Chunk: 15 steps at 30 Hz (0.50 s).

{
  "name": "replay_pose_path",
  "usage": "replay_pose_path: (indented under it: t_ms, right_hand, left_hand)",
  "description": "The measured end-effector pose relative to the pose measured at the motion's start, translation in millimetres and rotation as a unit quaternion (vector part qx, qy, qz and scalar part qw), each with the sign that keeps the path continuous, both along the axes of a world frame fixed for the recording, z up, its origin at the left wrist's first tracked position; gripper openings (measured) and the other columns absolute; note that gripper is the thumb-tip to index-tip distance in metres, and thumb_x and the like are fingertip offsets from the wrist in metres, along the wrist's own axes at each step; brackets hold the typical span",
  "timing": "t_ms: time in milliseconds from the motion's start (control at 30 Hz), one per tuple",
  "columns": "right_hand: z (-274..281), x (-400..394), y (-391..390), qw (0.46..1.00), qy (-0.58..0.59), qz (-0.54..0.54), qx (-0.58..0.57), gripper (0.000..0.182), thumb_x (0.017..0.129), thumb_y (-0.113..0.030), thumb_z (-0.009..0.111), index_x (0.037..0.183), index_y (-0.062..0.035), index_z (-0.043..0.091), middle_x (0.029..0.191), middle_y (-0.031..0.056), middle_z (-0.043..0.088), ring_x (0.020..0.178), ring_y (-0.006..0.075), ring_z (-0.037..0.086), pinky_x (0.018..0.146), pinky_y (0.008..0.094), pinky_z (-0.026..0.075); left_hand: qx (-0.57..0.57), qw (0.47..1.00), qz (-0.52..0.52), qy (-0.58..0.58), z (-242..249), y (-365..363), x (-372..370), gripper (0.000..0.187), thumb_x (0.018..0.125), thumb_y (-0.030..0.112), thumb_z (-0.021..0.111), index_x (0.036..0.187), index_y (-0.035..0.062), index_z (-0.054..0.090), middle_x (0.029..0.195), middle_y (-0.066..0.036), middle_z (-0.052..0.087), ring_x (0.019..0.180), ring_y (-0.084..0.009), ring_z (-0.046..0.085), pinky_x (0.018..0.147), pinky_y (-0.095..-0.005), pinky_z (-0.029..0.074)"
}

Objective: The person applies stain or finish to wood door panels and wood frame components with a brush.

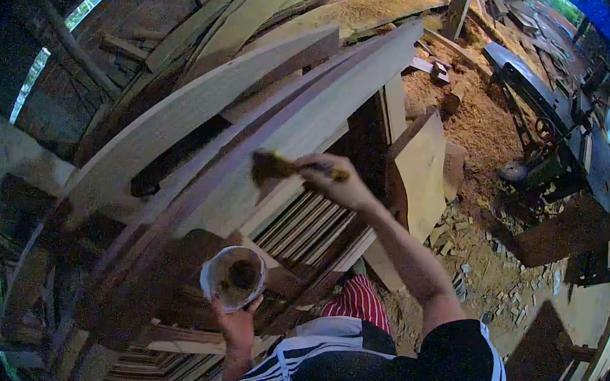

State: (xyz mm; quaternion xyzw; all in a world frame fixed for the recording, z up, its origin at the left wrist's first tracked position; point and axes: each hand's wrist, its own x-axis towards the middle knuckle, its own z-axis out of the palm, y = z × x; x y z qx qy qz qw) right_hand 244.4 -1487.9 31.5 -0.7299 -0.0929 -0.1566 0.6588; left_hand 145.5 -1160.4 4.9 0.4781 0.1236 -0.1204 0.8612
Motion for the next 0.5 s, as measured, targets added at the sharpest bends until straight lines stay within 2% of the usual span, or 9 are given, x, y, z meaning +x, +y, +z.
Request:
replay_pose_path:
  t_ms: [33, 100, 167, 233, 300, 333, 367, 400, 500]
  right_hand:
    - [6.2, 2.8, -27.8, 0.998, 0.055, -0.021, 0.022, 0.022, 0.087, -0.015, 0.06, 0.107, -0.0037, 0.062, 0.099, 0.0062, 0.065, 0.09, 0.0137, 0.059, 0.081, 0.0278, 0.047]
    - [-5.9, 18.0, -79.8, 0.991, 0.067, -0.067, 0.098, 0.022, 0.087, -0.013, 0.06, 0.106, -0.004, 0.062, 0.097, 0.0048, 0.065, 0.089, 0.012, 0.059, 0.079, 0.026, 0.047]
    - [-25.1, 37.8, -134.6, 0.989, -0.011, -0.138, 0.054, 0.023, 0.086, -0.011, 0.061, 0.108, -0.0027, 0.06, 0.098, 0.006, 0.064, 0.089, 0.013, 0.06, 0.079, 0.0249, 0.048]
    - [-32.5, 47.6, -181.4, 0.979, -0.007, -0.196, 0.058, 0.023, 0.087, -0.011, 0.057, 0.108, -0.0036, 0.062, 0.101, 0.007, 0.064, 0.091, 0.0117, 0.058, 0.082, 0.025, 0.046]
    - [-62.7, 71.4, -234.5, 0.961, -0.087, -0.158, 0.21, 0.028, 0.091, -0.016, 0.049, 0.11, 0.0003, 0.06, 0.104, 0.0081, 0.062, 0.093, 0.0124, 0.058, 0.084, 0.0251, 0.045]
    - [-65.4, 73.4, -250.3, 0.962, -0.079, -0.212, 0.151, 0.032, 0.092, -0.018, 0.044, 0.112, 0.002, 0.059, 0.105, 0.0079, 0.062, 0.094, 0.0127, 0.058, 0.085, 0.0249, 0.045]
    - [-74.3, 73.4, -256.5, 0.96, -0.09, -0.198, 0.178, 0.033, 0.091, -0.019, 0.045, 0.112, 0.0028, 0.058, 0.106, 0.0079, 0.062, 0.094, 0.0134, 0.057, 0.086, 0.0256, 0.044]
    - [-82.9, 73.3, -262.5, 0.956, -0.101, -0.183, 0.205, 0.035, 0.09, -0.02, 0.045, 0.112, 0.0037, 0.058, 0.106, 0.0079, 0.062, 0.095, 0.014, 0.057, 0.087, 0.0262, 0.044]
    - [-75.2, 60.1, -194.7, 0.942, -0.086, -0.321, 0.038, 0.035, 0.082, -0.021, 0.059, 0.106, 0.0045, 0.06, 0.104, 0.0078, 0.062, 0.095, 0.0155, 0.056, 0.088, 0.0281, 0.043]
  left_hand:
    - [0.01, 0.999, -0.033, -0.003, 3.1, -12.8, 8.4, 0.062, 0.085, 0.053, 0.049, 0.138, 0.0272, 0.03, 0.144, -0.004, 0.031, 0.124, -0.0331, 0.039, 0.081, -0.0558, 0.047]
    - [0.001, 0.999, -0.054, 0.002, -4.5, -30.2, 23.1, 0.063, 0.085, 0.053, 0.048, 0.139, 0.0275, 0.029, 0.144, -0.003, 0.031, 0.126, -0.033, 0.036, 0.087, -0.0579, 0.042]
    - [-0.01, 0.997, -0.079, 0.013, -6.0, -49.7, 36.3, 0.063, 0.085, 0.053, 0.048, 0.139, 0.0279, 0.029, 0.145, -0.003, 0.03, 0.128, -0.0329, 0.034, 0.092, -0.06, 0.037]
    - [-0.006, 0.992, -0.121, 0.027, 2.2, -70.6, 44.1, 0.062, 0.086, 0.053, 0.047, 0.14, 0.0282, 0.028, 0.145, -0.003, 0.03, 0.131, -0.0326, 0.029, 0.096, -0.0605, 0.032]
    - [0.041, 0.992, -0.119, 0.03, 6.3, -92.9, 52.1, 0.065, 0.085, 0.055, 0.046, 0.14, 0.0268, 0.028, 0.145, -0.004, 0.03, 0.13, -0.0334, 0.032, 0.094, -0.06, 0.034]
    - [0.026, 0.99, -0.13, 0.038, 5.0, -98.7, 56.7, 0.067, 0.085, 0.053, 0.048, 0.14, 0.0218, 0.027, 0.143, -0.007, 0.031, 0.128, -0.0343, 0.034, 0.093, -0.0588, 0.037]
    - [0.011, 0.989, -0.14, 0.048, 4.2, -102.8, 59.3, 0.069, 0.085, 0.052, 0.05, 0.139, 0.0168, 0.026, 0.14, -0.011, 0.032, 0.125, -0.0352, 0.037, 0.092, -0.0576, 0.04]
    - [0.019, 0.988, -0.144, 0.05, 5.7, -108.5, 61.9, 0.069, 0.085, 0.052, 0.05, 0.139, 0.0168, 0.026, 0.14, -0.011, 0.032, 0.125, -0.0352, 0.037, 0.092, -0.0576, 0.04]
    - [0.05, 0.982, -0.176, 0.042, 3.7, -115.6, 68.3, 0.07, 0.083, 0.057, 0.048, 0.139, 0.0216, 0.03, 0.143, -0.005, 0.033, 0.125, -0.0341, 0.038, 0.093, -0.0583, 0.037]
